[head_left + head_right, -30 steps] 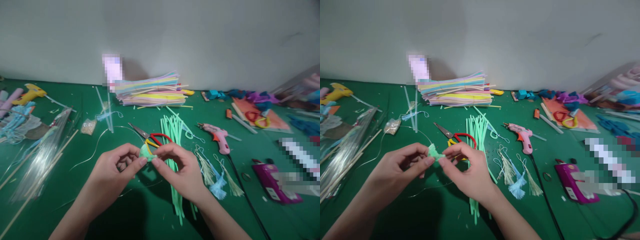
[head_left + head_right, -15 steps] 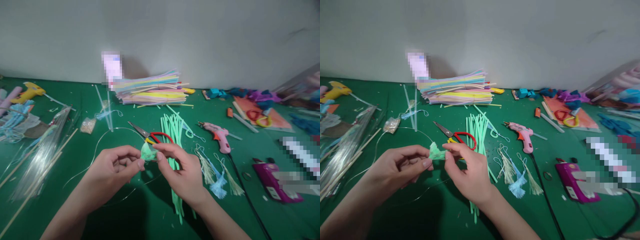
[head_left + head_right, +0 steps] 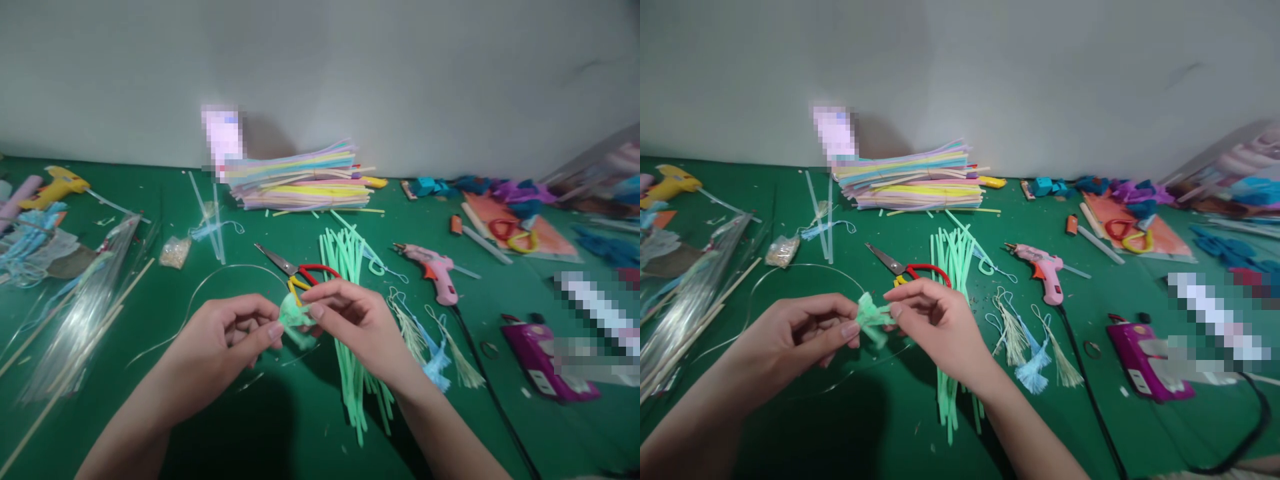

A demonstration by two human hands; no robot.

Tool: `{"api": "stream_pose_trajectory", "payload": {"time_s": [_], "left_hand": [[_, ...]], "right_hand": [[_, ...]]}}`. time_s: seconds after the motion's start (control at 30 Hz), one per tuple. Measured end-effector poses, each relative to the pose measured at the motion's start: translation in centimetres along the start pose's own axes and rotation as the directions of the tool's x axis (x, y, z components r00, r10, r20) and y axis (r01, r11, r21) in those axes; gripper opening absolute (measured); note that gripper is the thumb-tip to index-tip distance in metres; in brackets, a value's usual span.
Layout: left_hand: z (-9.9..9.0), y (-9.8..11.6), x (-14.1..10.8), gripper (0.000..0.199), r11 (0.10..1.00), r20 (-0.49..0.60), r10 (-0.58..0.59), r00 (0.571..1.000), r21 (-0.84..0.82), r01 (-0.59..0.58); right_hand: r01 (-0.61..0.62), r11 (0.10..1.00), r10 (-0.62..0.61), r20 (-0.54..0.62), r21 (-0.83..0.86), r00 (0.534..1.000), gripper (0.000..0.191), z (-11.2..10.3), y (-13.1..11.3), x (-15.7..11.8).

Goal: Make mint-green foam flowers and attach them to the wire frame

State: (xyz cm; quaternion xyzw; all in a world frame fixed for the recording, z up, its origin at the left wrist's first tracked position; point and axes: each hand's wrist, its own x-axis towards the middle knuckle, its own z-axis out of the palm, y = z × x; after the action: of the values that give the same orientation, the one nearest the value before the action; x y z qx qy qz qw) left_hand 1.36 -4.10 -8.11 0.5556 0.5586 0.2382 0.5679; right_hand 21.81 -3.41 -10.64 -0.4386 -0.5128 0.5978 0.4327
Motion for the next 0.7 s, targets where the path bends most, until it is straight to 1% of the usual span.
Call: {"api": "stream_pose_trajectory", "payload": {"time_s": [0.1,0.23,0.33,0.47,0.53,0.57,0.67,0.7], "left_hand": [[-0.14,-0.16,-0.09,0.015,1.0,0.012,0.009,1.0,-0.018,-0.009],[-0.24,-0.03,-0.1,0.013,0.998,-0.004,0.004,1.0,-0.057,-0.005],[-0.34,0.21,-0.07,0.014,0.999,0.003,0.008,1.0,-0.045,-0.007],[-0.41,0.33,-0.13,0.019,0.999,0.025,0.027,0.999,-0.033,-0.026],[-0.39,0.35,-0.12,0.021,0.999,0.029,0.038,0.999,-0.035,-0.037],[-0.37,0.37,-0.1,0.021,0.998,0.028,0.043,0.999,-0.037,-0.042],[-0.32,0.51,-0.02,0.019,0.998,0.032,0.035,0.999,-0.051,-0.033],[-0.32,0.54,-0.02,0.019,0.998,0.038,0.026,0.999,-0.058,-0.024]], "right_hand": [[-0.012,0.999,0.011,0.022,0.047,1.0,0.009,-0.18,-0.09,0.04],[0.024,0.996,-0.029,0.048,0.09,0.998,0.01,-0.16,0.05,0.08],[0.056,0.989,-0.063,0.053,0.134,0.997,0.011,-0.15,0.18,0.15],[0.054,0.983,-0.07,0.086,0.174,0.994,0.014,-0.37,0.37,0.28],[0.066,0.98,-0.087,0.106,0.188,0.99,0.01,-0.48,0.52,0.25],[0.081,0.978,-0.105,0.117,0.19,0.988,0.01,-0.5,0.6,0.2],[0.165,0.977,-0.182,0.12,0.137,0.976,0.023,-0.38,0.78,-0.1],[0.189,0.976,-0.201,0.11,0.111,0.973,0.021,-0.29,0.79,-0.2]]}}
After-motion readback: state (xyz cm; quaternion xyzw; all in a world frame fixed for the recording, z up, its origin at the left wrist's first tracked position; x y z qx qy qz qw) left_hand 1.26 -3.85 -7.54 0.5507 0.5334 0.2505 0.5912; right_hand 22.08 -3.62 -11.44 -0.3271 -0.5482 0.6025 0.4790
